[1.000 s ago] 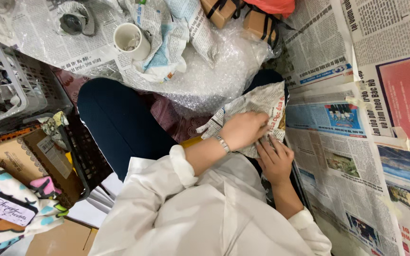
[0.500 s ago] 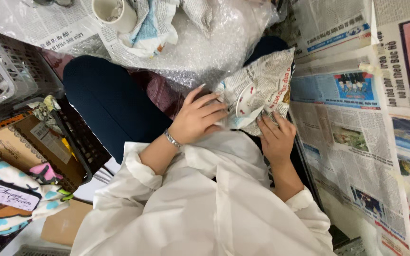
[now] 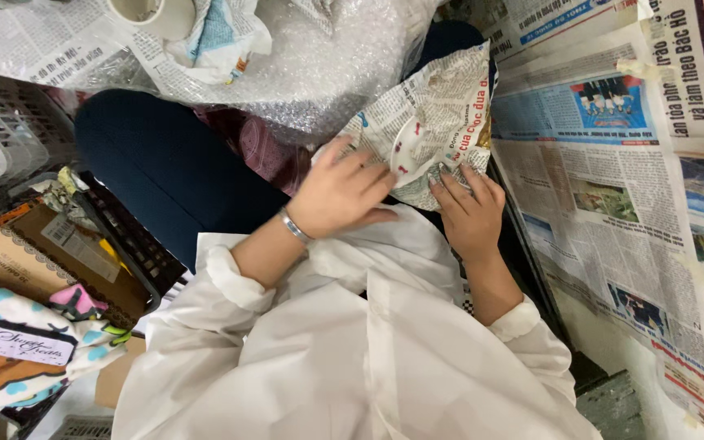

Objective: The person sits on the floor and wraps small ceramic items, such as cups and plates, in newspaper and bubble wrap. They carefully fold the newspaper around each item and place the wrapped objects into a pile.

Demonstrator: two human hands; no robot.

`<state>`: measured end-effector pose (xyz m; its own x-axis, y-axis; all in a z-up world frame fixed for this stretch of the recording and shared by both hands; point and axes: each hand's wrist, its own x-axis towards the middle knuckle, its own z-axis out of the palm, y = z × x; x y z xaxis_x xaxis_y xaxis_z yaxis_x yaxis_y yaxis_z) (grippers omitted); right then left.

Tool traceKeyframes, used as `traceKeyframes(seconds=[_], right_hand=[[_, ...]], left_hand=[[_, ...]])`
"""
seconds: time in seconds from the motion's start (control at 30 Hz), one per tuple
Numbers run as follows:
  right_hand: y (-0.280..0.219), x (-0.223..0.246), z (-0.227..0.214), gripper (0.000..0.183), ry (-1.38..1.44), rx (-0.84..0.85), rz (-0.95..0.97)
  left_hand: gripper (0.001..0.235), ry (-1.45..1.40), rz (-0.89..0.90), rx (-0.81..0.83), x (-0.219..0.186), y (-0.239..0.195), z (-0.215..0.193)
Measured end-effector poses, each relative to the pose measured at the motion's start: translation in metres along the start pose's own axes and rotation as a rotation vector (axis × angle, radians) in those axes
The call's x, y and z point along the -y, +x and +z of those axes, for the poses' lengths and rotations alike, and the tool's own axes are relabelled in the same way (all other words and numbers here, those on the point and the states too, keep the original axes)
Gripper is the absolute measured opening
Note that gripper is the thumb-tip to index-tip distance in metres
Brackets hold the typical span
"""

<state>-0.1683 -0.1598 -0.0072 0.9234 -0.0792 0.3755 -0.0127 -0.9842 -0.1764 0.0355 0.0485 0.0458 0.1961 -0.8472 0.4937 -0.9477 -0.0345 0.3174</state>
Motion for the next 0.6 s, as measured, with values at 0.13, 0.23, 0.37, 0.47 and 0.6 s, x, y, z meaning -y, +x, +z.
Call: traceKeyframes(seconds=[0.13, 0.23, 0.37, 0.47, 0.6], right_hand=[[-0.002, 0.003, 0.002, 0.032, 0.004, -0.018, 0.013], [-0.001, 0.004, 0.004, 0.032, 0.007, -0.026, 0.024], [-0.003, 0.006, 0.005, 0.038, 0.003, -0.017, 0.058], [-0.001, 0.006, 0.005, 0.041, -0.025, 0.020, 0.062], [0.002, 0.011, 0.002, 0.037, -0.051, 0.004, 0.052]], left_hand=[[0.014, 0.003, -0.158, 0.144, -0.010, 0.003, 0.018], [0.019, -0.294, -0.388, 0.040, 0.000, 0.009, 0.025], [0.024, -0.593, -0.888, 0.349, 0.012, 0.017, 0.026], [0.027, -0.555, -0.853, 0.285, 0.019, 0.014, 0.025], [0.025, -0.441, -0.749, -0.192, 0.012, -0.024, 0.040]])
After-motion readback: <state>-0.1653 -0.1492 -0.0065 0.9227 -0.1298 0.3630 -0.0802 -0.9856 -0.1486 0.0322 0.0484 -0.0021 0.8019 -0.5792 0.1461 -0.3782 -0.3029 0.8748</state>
